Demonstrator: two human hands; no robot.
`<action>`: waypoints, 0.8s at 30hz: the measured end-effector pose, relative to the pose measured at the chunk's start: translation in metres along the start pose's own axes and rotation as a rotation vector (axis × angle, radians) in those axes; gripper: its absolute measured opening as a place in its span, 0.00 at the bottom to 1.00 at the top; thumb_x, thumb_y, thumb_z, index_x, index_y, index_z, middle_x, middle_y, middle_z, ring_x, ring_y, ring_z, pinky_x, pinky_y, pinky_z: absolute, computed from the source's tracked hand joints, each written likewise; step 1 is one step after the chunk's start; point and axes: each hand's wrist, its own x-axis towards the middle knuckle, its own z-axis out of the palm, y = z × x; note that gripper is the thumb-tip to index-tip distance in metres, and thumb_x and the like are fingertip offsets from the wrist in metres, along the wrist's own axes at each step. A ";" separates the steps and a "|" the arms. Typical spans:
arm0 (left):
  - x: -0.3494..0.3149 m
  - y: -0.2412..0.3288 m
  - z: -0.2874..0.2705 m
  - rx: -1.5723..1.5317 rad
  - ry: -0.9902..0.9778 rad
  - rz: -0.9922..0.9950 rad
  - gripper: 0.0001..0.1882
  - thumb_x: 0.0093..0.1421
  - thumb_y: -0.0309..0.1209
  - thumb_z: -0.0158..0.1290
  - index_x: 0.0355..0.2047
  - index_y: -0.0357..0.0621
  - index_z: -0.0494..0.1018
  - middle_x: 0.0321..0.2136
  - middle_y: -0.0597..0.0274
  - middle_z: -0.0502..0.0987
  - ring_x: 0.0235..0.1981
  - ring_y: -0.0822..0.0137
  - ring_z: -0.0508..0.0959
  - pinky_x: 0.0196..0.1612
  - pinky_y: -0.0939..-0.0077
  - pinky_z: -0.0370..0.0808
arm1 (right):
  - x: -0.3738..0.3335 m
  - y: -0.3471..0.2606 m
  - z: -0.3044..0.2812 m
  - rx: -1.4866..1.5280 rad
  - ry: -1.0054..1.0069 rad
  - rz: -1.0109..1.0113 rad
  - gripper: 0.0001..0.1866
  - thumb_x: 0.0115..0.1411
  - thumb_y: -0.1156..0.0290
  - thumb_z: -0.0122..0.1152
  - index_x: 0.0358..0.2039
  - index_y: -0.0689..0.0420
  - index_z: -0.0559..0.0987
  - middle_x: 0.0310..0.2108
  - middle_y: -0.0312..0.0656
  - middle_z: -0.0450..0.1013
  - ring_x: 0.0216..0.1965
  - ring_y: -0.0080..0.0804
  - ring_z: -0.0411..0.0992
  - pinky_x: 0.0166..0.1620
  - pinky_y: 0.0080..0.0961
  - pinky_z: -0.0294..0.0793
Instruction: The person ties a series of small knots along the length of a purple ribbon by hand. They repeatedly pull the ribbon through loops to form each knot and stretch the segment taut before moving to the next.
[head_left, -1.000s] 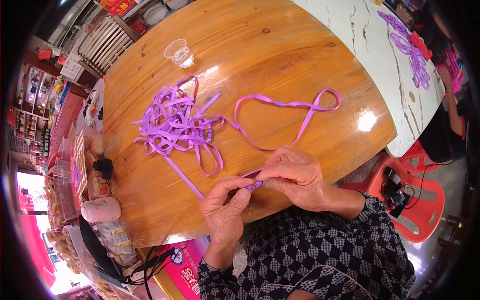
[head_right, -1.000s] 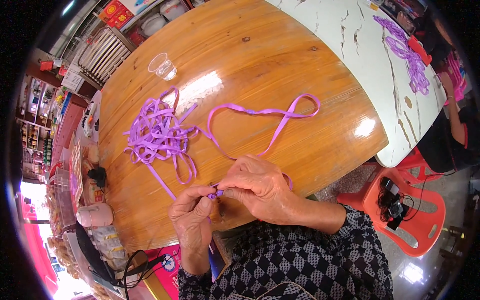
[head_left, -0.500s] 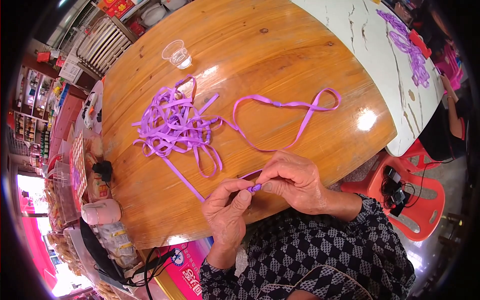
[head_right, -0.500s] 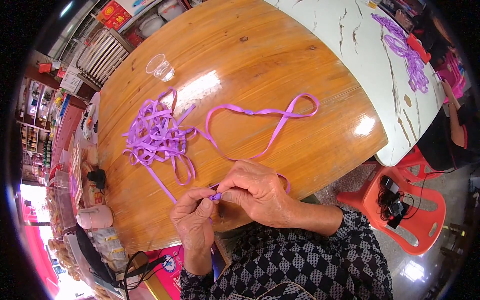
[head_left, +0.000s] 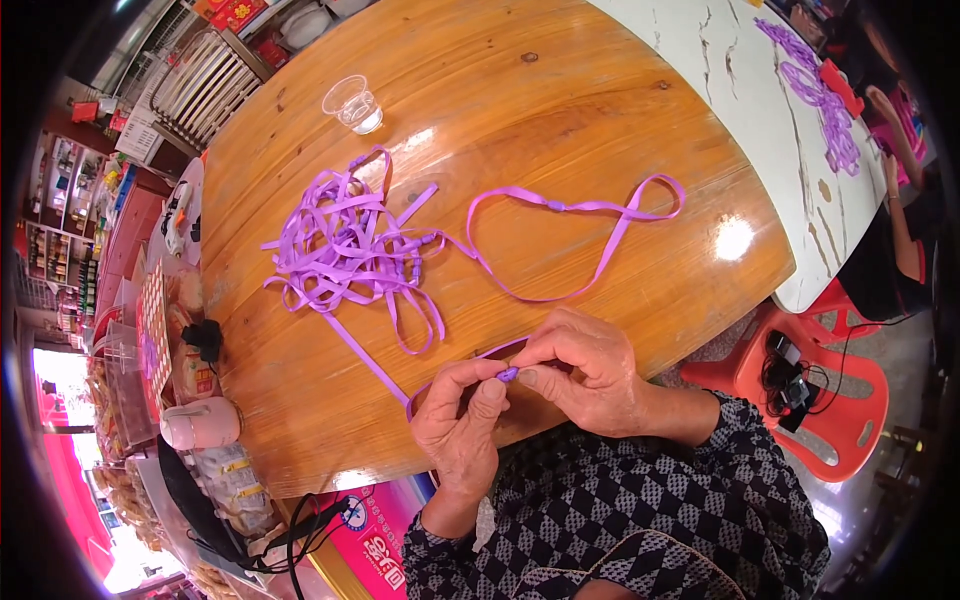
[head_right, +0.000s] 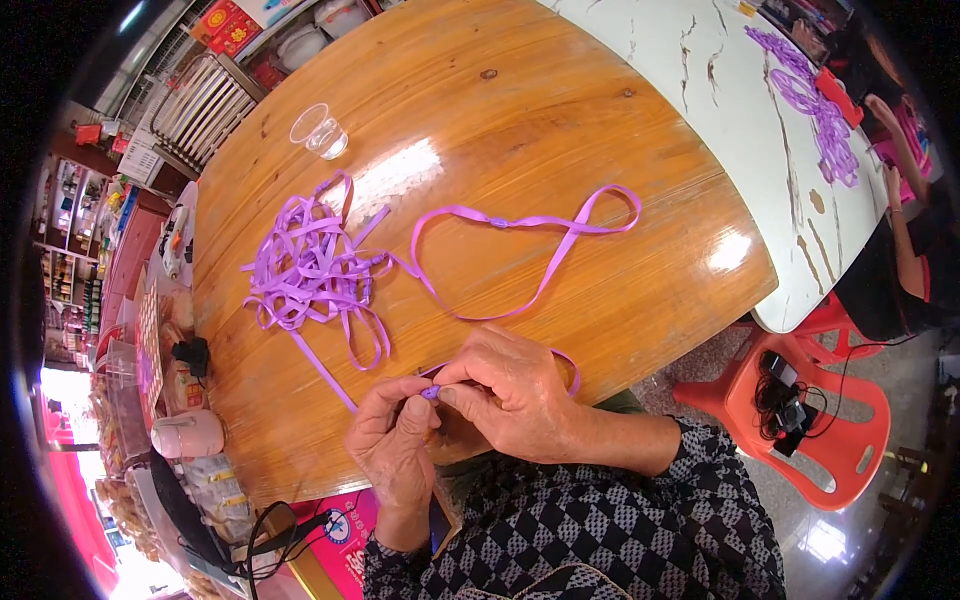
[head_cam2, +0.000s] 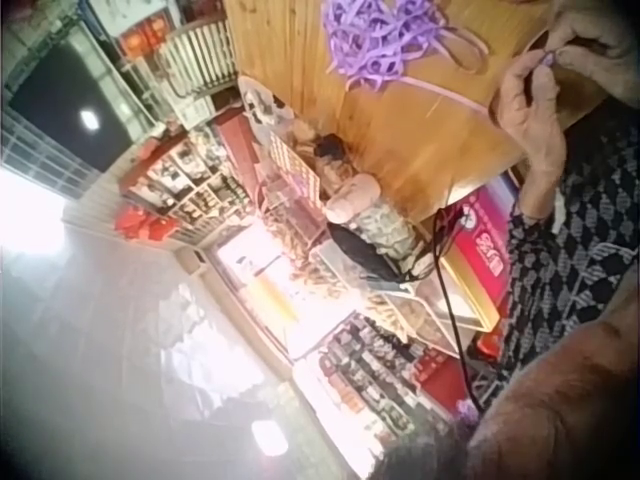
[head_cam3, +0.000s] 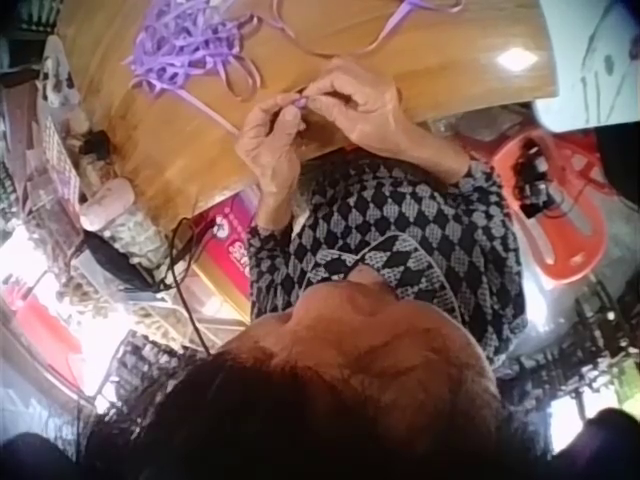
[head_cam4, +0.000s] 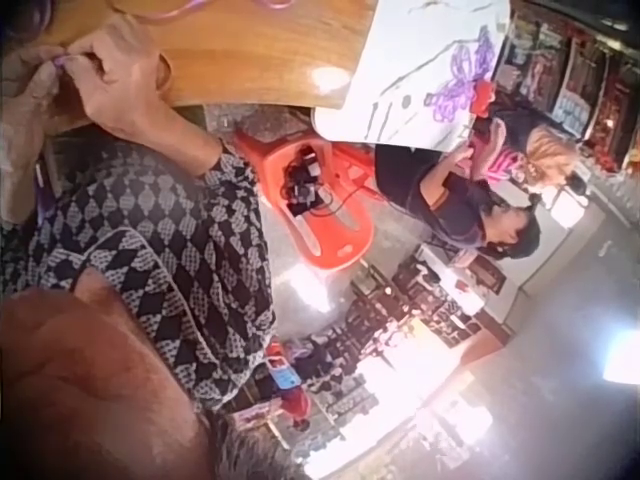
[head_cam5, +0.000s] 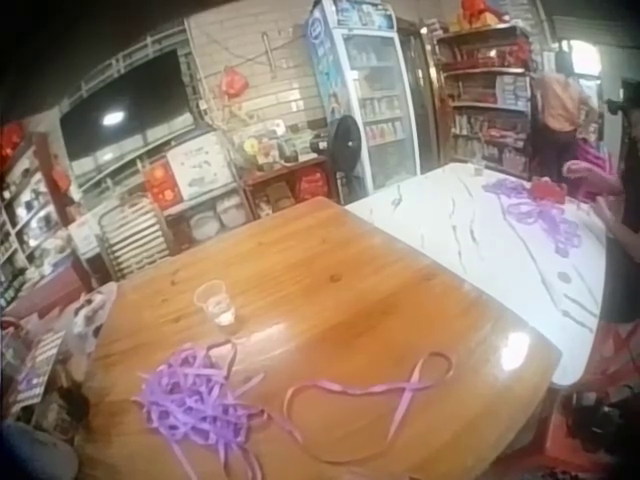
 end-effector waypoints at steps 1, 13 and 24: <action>-0.001 0.000 0.001 0.003 0.013 -0.012 0.09 0.55 0.24 0.55 0.35 0.32 0.72 0.27 0.64 0.74 0.24 0.76 0.71 0.28 0.88 0.66 | 0.000 -0.001 0.001 -0.021 -0.002 -0.002 0.05 0.49 0.78 0.63 0.29 0.60 0.77 0.24 0.39 0.70 0.24 0.28 0.67 0.25 0.21 0.64; -0.011 -0.011 0.006 0.144 0.014 0.121 0.08 0.59 0.24 0.51 0.36 0.32 0.69 0.26 0.61 0.72 0.22 0.77 0.70 0.25 0.87 0.67 | -0.010 0.007 0.009 0.034 0.073 -0.024 0.07 0.48 0.77 0.65 0.28 0.62 0.76 0.24 0.43 0.71 0.22 0.31 0.69 0.23 0.22 0.65; -0.007 -0.008 0.013 0.376 0.011 0.384 0.06 0.57 0.22 0.51 0.34 0.32 0.70 0.28 0.60 0.71 0.19 0.77 0.68 0.22 0.88 0.65 | -0.015 0.012 0.013 -0.041 0.112 -0.163 0.07 0.49 0.77 0.63 0.27 0.62 0.73 0.22 0.44 0.68 0.20 0.36 0.68 0.22 0.25 0.64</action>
